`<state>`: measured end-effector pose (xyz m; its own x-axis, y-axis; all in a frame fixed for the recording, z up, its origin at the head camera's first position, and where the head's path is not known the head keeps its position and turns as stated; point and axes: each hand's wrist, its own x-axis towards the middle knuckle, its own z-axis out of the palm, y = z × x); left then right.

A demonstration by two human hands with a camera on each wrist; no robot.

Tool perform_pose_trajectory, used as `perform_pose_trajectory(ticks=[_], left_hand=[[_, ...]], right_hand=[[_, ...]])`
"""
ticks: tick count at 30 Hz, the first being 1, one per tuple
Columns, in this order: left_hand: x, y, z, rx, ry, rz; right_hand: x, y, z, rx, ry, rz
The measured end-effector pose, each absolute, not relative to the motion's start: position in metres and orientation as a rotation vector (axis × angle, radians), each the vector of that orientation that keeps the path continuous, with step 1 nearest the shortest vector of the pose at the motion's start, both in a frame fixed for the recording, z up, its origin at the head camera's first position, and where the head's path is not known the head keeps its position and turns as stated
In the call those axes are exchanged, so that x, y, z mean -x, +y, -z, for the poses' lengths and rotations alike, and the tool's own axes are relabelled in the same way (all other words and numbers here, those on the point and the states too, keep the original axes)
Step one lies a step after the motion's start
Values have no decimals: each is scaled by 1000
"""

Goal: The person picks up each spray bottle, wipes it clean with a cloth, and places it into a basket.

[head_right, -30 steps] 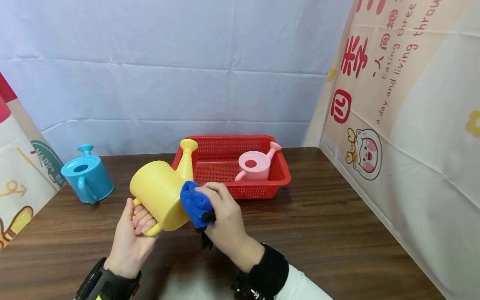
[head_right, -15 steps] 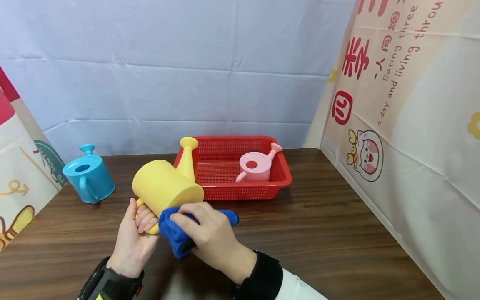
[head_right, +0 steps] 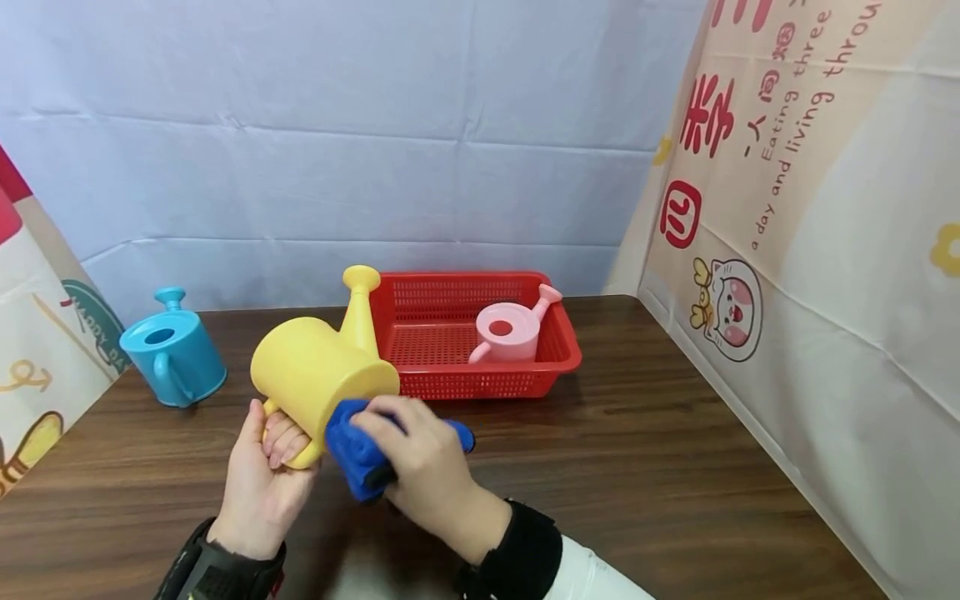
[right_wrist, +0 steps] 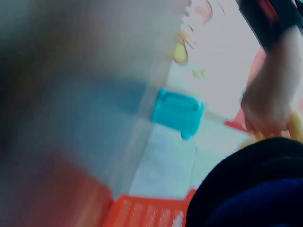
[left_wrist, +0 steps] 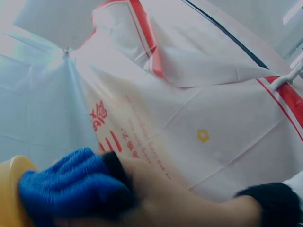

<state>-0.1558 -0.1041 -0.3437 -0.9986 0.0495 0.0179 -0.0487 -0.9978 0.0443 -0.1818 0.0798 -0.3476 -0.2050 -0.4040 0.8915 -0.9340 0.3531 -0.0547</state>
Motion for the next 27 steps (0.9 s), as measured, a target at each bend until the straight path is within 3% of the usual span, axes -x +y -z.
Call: perform_pose_trajectory(ticks=[9,21,27], left_hand=[[155,-106,338,-55,67,-3109],[150,-106,346,-200,-11,-3038],[150,-106,347,-185,6,-3054]], right_hand=[[170,74,351,-1343,-1810,-645],[192,93,326,-1024,-1821,-985],[188,88,335,-1070,-1819,-990]])
